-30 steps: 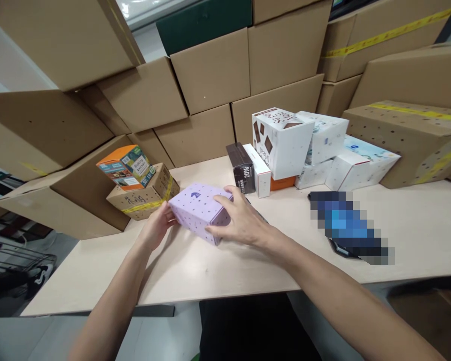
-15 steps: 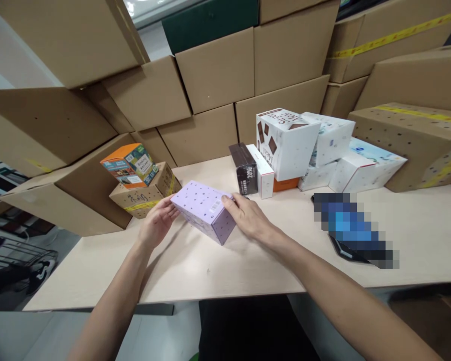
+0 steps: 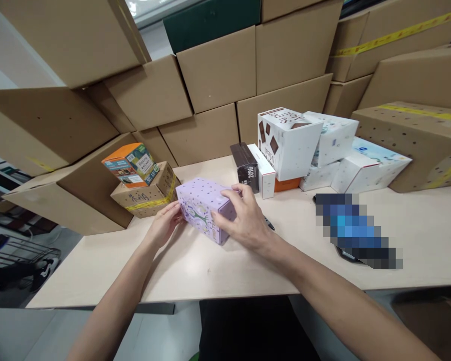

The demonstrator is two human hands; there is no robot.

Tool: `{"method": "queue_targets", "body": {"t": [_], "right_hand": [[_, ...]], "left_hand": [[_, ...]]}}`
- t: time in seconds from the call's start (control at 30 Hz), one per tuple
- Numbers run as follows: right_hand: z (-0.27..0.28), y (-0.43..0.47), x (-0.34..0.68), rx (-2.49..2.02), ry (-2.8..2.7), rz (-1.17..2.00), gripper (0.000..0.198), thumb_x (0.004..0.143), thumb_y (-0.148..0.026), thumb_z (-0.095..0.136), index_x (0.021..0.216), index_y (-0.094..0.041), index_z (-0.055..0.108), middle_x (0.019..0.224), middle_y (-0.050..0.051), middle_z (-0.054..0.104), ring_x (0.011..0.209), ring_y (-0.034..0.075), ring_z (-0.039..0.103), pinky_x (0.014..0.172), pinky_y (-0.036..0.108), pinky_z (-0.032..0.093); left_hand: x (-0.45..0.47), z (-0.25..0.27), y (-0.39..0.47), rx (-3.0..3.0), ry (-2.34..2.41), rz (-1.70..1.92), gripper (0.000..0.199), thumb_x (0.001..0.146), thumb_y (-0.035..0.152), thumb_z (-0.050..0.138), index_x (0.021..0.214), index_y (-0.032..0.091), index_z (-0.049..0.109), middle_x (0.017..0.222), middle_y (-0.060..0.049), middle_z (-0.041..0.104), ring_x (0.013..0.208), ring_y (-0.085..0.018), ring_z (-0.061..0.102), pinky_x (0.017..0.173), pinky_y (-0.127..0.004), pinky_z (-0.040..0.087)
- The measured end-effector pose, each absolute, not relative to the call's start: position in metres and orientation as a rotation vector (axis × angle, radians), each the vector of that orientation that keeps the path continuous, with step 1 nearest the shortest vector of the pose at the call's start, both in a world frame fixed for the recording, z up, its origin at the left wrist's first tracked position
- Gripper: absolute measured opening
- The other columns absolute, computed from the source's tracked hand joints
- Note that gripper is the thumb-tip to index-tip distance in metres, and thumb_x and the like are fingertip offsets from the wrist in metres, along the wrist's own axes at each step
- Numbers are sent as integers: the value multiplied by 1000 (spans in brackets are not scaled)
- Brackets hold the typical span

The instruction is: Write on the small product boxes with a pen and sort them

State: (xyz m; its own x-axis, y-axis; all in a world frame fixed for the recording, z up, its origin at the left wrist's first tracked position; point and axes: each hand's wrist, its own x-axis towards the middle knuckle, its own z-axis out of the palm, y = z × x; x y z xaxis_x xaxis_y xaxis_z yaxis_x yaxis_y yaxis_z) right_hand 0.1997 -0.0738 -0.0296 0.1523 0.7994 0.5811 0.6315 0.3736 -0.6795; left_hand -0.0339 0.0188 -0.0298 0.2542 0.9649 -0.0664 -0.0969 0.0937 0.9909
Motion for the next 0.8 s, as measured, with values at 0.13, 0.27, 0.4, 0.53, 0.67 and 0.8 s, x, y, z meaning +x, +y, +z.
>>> {"method": "queue_targets", "body": {"t": [0.13, 0.27, 0.4, 0.53, 0.67, 0.8], "right_hand": [[-32, -64, 209, -1431, -1294, 536, 41, 86, -57, 55, 103, -22, 65, 111, 11, 59, 101, 26, 60, 91, 45, 51], [-40, -56, 211, -1403, -1145, 870, 43, 86, -63, 52, 93, -22, 63, 100, 8, 66, 94, 24, 62, 79, 39, 54], [-45, -53, 206, -1259, -989, 1147, 42, 86, -64, 54, 91, -23, 56, 101, 7, 68, 94, 23, 64, 73, 35, 56], [-42, -54, 209, -1322, -1128, 1102, 44, 91, -64, 45, 98, -22, 57, 108, 10, 69, 101, 25, 64, 85, 42, 55], [-35, -61, 213, -1467, -1433, 678, 57, 93, -65, 42, 128, -22, 53, 133, 15, 58, 123, 31, 54, 106, 52, 42], [-30, -73, 209, -1322, -1773, 440, 76, 84, -72, 52, 141, -22, 47, 150, 18, 38, 139, 35, 38, 112, 55, 37]], "left_hand": [[-35, -28, 16, 1126, 874, 953, 42, 72, 43, 81, 104, 17, 74, 101, -7, 73, 89, -20, 64, 79, -29, 49], [-39, -33, 20, 1113, 834, 902, 40, 76, 46, 78, 105, 19, 73, 109, -7, 73, 101, -25, 64, 87, -33, 49], [-45, -35, 23, 1105, 798, 872, 46, 77, 47, 75, 115, 22, 70, 119, -9, 71, 115, -30, 61, 93, -38, 50], [-48, -33, 23, 1104, 842, 876, 50, 73, 46, 76, 115, 20, 69, 115, -10, 72, 105, -30, 65, 78, -36, 54], [-45, -32, 24, 1119, 946, 962, 51, 73, 47, 76, 114, 18, 69, 109, -8, 73, 90, -24, 66, 63, -27, 51], [-41, -34, 27, 1072, 1050, 1028, 51, 75, 55, 74, 111, 19, 70, 111, -7, 74, 95, -25, 67, 63, -26, 51]]}}
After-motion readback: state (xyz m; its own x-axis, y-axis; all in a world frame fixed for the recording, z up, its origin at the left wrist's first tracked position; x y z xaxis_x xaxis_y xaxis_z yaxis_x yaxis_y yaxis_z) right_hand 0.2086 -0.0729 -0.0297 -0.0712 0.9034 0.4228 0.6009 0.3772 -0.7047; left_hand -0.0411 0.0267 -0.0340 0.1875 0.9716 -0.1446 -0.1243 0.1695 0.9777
